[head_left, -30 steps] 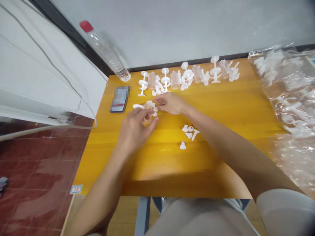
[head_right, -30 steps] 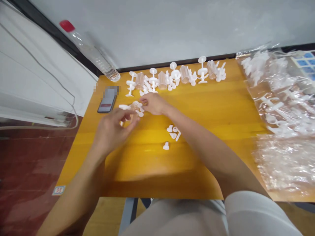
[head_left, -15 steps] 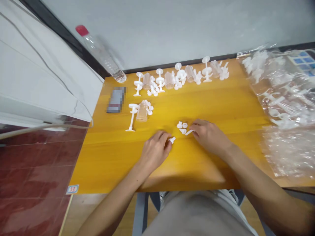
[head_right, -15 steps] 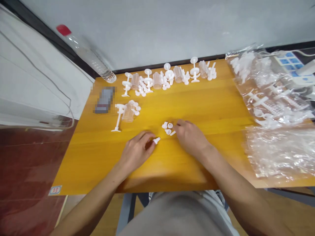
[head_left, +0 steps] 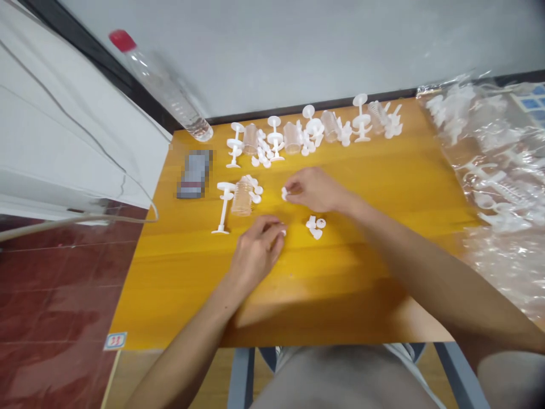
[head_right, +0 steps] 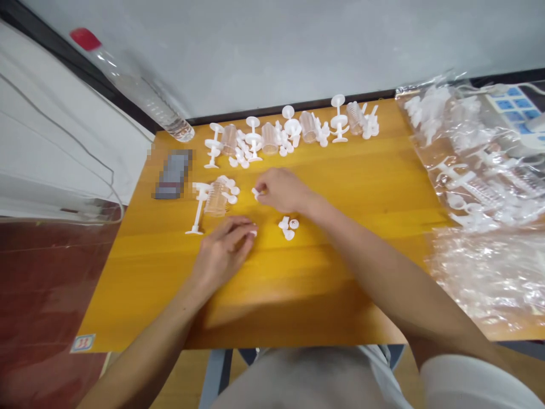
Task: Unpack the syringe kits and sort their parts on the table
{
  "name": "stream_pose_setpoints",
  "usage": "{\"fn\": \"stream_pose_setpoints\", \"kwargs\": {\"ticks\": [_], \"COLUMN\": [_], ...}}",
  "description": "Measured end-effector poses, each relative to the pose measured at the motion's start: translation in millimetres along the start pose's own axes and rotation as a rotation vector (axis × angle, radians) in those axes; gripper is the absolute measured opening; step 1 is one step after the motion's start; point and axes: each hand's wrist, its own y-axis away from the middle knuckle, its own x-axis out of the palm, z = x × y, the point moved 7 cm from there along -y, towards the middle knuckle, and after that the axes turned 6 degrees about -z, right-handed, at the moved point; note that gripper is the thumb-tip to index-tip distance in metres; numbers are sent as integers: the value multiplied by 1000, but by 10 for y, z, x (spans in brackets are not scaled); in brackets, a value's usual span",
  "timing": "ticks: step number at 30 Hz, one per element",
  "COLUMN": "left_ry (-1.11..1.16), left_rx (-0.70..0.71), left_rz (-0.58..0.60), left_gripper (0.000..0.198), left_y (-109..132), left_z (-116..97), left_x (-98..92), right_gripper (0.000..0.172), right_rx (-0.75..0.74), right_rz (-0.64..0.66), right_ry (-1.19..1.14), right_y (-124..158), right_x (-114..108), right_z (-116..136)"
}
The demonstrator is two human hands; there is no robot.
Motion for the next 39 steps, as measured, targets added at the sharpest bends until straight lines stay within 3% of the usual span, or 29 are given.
{"fn": "stream_pose_setpoints", "kwargs": {"ticks": [3,6,8,10,13,15,19,23,27,30,33,36,39], "left_ry": [-130,-104,-30,71,183,213,277,146,-19,-78,-168,-278,-355], "left_rx": [-81,-123,-141,-134,-86,-78,-138,-153,-142,-163,-86,-56,-87], "left_rz": [-30,1,-41,-99,-173,-197,-142,-147,-110,-119,-124,-123,-146], "left_gripper": [19,20,20,20,20,19,20,21,19,26,21,18,19], "left_y": [-67,-71,-74,-92,-129,-136,-90,-59,-93,-131,-197,-260,-290], "left_z": [208,278,269,224,128,107,216,338,348,363,350,399,496], "left_x": [-56,-83,-134,-181,-218,-210,-107,-49,0,-37,-78,-86,-95], "right_gripper": [12,11,9,19,31,25,11,10,13,18,25,23,25], "right_rx": [-13,-18,-15,19,106,204,359,237,71,-24,-42,-31,-22], "right_rz": [67,74,56,94,295,375,309,194,84,117,219,279,322], "right_ry": [-27,-40,-88,-227,-532,-685,-809,-561,-272,14,231,331,426], "right_y": [-387,-498,-413,-240,55,167,106,-74,-37,217,548,763,803], "right_x": [354,471,389,274,230,275,469,531,245,-39,-187,-174,-100], "right_z": [32,115,180,223,251,204,46,103,268,334,277,179,108]}}
